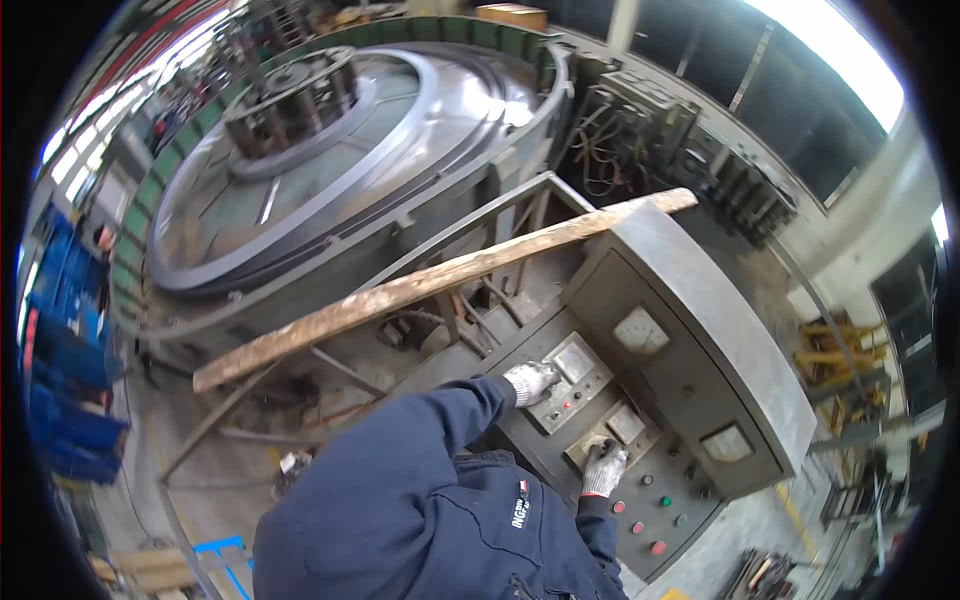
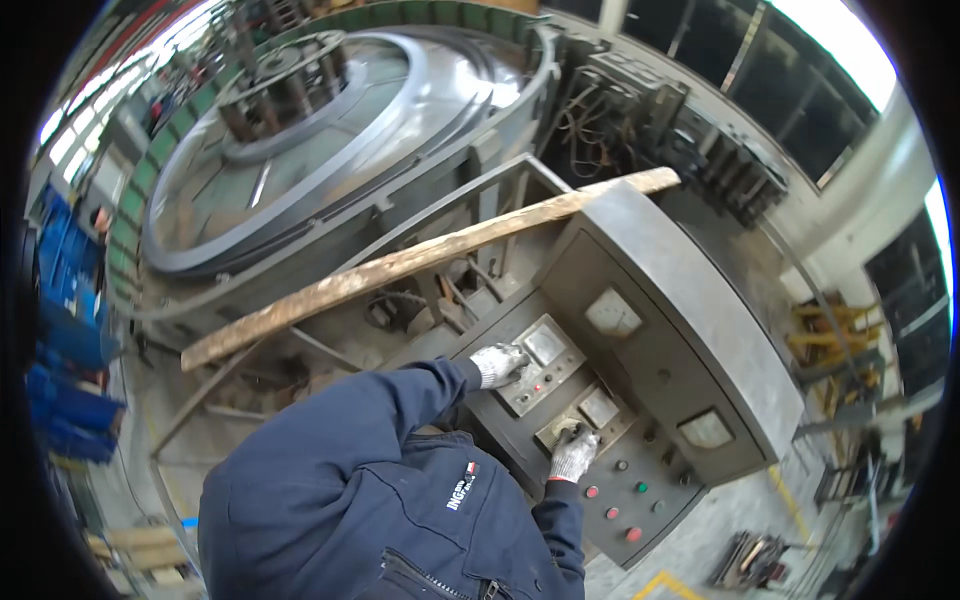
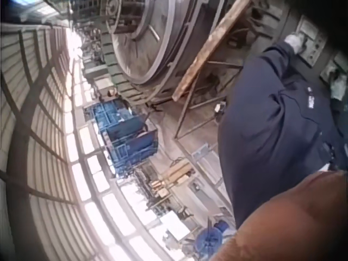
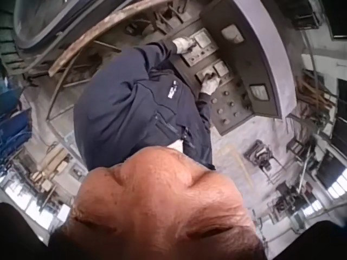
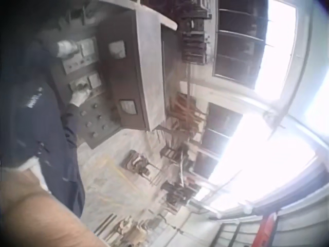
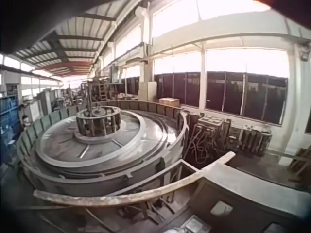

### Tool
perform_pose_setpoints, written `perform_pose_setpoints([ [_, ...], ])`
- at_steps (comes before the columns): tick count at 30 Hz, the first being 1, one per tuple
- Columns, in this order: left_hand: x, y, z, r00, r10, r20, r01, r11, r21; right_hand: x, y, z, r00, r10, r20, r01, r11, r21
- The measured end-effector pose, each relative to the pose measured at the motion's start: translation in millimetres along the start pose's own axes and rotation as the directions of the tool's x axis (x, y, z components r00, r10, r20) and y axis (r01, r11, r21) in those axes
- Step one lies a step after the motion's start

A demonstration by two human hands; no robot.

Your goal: Operating a control panel and positioning a metal strip in a fabrication machine

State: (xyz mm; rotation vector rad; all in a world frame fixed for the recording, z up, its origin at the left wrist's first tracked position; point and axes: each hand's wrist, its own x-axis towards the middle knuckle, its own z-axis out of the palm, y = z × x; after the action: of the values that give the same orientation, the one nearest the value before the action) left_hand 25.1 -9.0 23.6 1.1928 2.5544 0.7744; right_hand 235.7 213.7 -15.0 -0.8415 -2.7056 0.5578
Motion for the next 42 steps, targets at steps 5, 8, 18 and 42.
perform_pose_setpoints([
  [5,11,1,7,1.000,0.001,0.023,-0.001,1.000,0.007,2,-3,-13,0.999,-0.049,0.019,0.047,0.996,0.070],
  [8,9,-11,18,1.000,-0.021,0.017,0.022,0.999,-0.038,6,-9,-14,0.997,-0.078,0.028,0.077,0.996,0.036],
  [18,5,-13,3,0.994,0.100,-0.050,-0.104,0.991,-0.089,6,-1,-16,0.997,0.019,0.078,-0.012,0.997,-0.082],
  [42,9,-23,-5,0.981,0.169,0.096,-0.164,0.985,-0.055,1,-5,-4,0.997,0.075,0.003,-0.074,0.991,0.111],
])
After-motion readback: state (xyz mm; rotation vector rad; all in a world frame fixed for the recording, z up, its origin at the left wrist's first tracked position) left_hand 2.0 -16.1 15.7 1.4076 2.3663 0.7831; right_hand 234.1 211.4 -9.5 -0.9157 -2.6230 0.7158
